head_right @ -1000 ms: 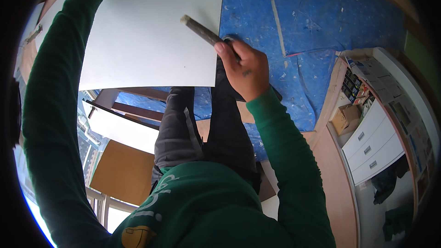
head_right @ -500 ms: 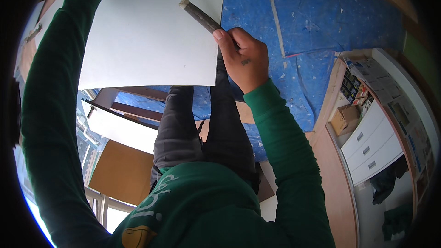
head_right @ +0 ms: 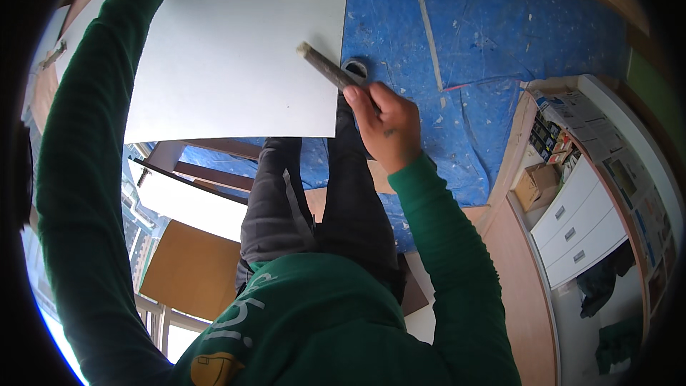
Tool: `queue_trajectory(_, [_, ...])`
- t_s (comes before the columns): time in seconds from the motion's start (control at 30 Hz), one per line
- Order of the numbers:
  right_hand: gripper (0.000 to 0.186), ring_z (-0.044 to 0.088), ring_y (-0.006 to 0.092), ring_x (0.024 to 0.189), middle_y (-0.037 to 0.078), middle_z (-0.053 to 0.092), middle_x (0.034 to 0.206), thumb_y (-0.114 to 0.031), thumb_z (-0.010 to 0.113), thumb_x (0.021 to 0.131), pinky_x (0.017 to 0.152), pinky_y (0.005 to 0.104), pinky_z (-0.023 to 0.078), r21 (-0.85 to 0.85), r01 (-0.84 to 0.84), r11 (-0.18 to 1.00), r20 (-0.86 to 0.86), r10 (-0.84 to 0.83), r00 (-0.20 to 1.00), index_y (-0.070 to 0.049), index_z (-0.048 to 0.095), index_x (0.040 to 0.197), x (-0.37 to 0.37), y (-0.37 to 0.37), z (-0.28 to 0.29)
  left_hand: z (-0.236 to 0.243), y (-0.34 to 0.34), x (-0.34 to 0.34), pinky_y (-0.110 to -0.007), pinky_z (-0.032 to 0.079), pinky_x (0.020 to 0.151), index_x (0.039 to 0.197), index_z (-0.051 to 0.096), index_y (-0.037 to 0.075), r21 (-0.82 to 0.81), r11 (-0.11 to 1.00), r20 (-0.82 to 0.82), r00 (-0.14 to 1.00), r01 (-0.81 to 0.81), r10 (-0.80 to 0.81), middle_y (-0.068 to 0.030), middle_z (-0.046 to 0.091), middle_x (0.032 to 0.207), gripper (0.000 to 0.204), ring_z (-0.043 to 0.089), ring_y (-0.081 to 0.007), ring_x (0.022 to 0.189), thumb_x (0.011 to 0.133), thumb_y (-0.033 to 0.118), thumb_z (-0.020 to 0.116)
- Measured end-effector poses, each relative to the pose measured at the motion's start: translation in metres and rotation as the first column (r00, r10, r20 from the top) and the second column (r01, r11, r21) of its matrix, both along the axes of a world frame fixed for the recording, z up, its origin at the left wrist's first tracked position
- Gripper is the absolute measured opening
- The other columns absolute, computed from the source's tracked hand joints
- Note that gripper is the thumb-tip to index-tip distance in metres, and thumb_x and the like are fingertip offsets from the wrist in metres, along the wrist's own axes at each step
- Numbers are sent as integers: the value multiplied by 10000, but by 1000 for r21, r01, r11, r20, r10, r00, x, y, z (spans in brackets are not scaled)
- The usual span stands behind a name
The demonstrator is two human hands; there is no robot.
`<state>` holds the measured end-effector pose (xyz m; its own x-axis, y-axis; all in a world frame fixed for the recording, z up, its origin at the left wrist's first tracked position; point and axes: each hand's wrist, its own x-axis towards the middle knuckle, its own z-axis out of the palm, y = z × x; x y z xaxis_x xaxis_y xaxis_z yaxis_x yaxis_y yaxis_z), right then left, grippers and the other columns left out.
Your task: The person places a white cabinet door on a workbench and uses a utility knife to trim its edge. They repeatedly score and scrape along the edge to remove excess material, then set the knife down and pick up a metal ruler.
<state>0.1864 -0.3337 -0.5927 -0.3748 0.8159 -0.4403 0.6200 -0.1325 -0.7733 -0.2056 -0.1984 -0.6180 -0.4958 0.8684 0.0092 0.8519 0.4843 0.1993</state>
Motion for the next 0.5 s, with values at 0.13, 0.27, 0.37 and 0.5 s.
queue_trajectory(0.13, [365, 371, 50, 600, -41, 462, 624, -310, 703, 1035, 533, 262, 320, 1, -18, 1000, -14, 18, 1000, -12, 657, 831, 15, -13, 1, 3, 0, 1, -444, 185, 1302, 1623, 322, 49, -32, 999, -34, 999, -16, 15, -174, 273, 1708, 730, 246, -339, 1577, 1061, 499, 442])
queue_trajectory(0.27, [329, 468, 98, 552, 56, 558, 612, -289, 713, 1021, 520, 318, 402, -20, 60, 998, -87, -62, 994, -13, 687, 841, -31, 44, -8, 2, 1, 0, -443, 183, 1303, 1628, 309, 52, -36, 999, -59, 998, -5, 2, -172, 267, 1710, 732, 237, -336, 1580, 1063, 497, 440])
queue_trajectory(0.37, [336, 463, 109, 540, 58, 548, 611, -287, 710, 1022, 516, 322, 398, -29, 54, 998, -76, -56, 996, -16, 669, 828, -18, 28, -13, 3, 1, 1, -441, 182, 1304, 1632, 300, 54, -45, 999, -38, 999, -16, 14, -171, 267, 1710, 732, 235, -335, 1581, 1063, 492, 442])
queue_trajectory(0.5, [338, 453, 111, 540, 48, 508, 598, -287, 702, 1028, 517, 317, 390, -54, -125, 991, -5, 125, 992, -31, 641, 816, 37, -40, 11, 8, -1, 9, -440, 182, 1304, 1638, 289, 60, -48, 998, 29, 998, -51, 52, -169, 265, 1711, 735, 238, -328, 1581, 1059, 481, 456])
